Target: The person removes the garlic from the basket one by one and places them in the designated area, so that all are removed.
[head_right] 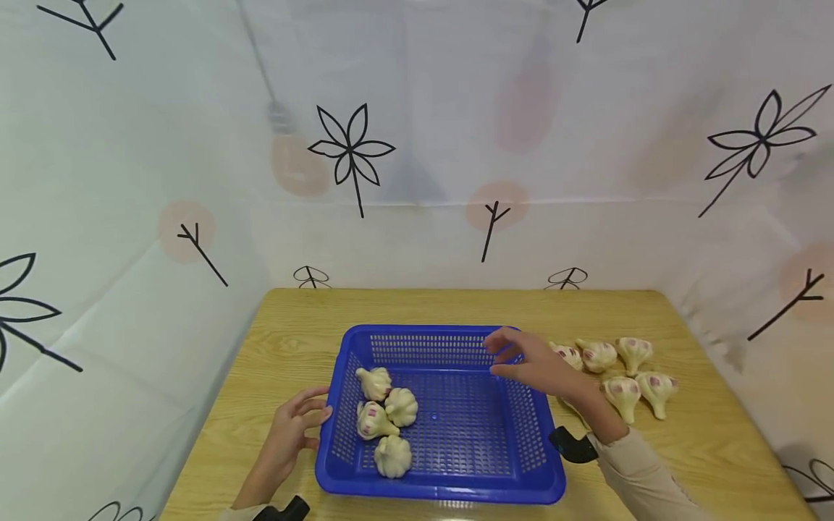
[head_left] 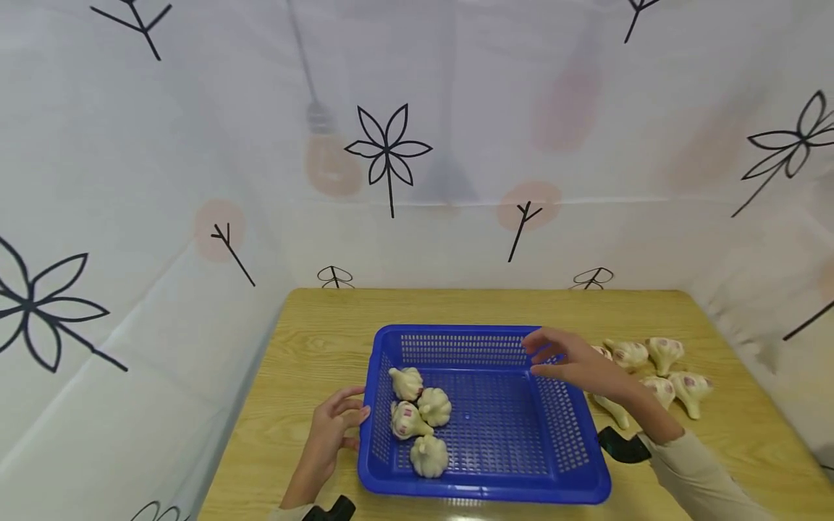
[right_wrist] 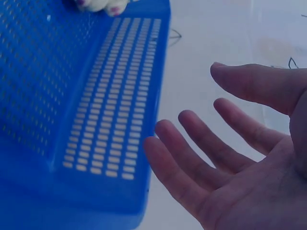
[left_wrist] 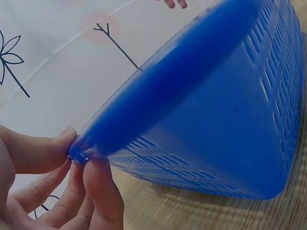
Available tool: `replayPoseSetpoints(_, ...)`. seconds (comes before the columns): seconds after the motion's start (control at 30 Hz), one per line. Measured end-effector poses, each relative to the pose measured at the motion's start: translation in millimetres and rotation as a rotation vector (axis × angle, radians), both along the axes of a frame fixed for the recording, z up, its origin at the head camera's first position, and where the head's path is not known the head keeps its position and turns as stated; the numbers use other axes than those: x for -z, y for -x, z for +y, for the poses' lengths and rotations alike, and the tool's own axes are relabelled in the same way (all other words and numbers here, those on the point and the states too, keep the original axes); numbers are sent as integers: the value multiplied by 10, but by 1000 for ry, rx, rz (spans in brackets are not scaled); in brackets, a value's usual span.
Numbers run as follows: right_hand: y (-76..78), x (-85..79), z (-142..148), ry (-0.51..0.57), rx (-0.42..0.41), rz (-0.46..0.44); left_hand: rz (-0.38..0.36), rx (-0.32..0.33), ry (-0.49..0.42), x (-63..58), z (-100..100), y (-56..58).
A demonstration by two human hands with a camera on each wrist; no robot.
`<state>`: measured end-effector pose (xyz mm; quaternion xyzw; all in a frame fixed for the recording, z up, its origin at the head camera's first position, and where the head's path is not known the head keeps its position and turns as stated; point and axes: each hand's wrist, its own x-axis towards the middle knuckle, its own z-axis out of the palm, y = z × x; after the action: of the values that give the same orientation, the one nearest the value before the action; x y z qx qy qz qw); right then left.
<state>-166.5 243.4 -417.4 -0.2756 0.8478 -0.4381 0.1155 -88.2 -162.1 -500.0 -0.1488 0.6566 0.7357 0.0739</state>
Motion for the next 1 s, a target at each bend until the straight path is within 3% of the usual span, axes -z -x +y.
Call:
replayPoseSetpoints(0.5, 22, 283, -527, 28, -147, -122, -4, 15, 10, 20, -3, -2)
replayPoseSetpoints(1.0, 124, 669, -1106, 13, -186, -338, -6, 25, 19, 28, -22, -13)
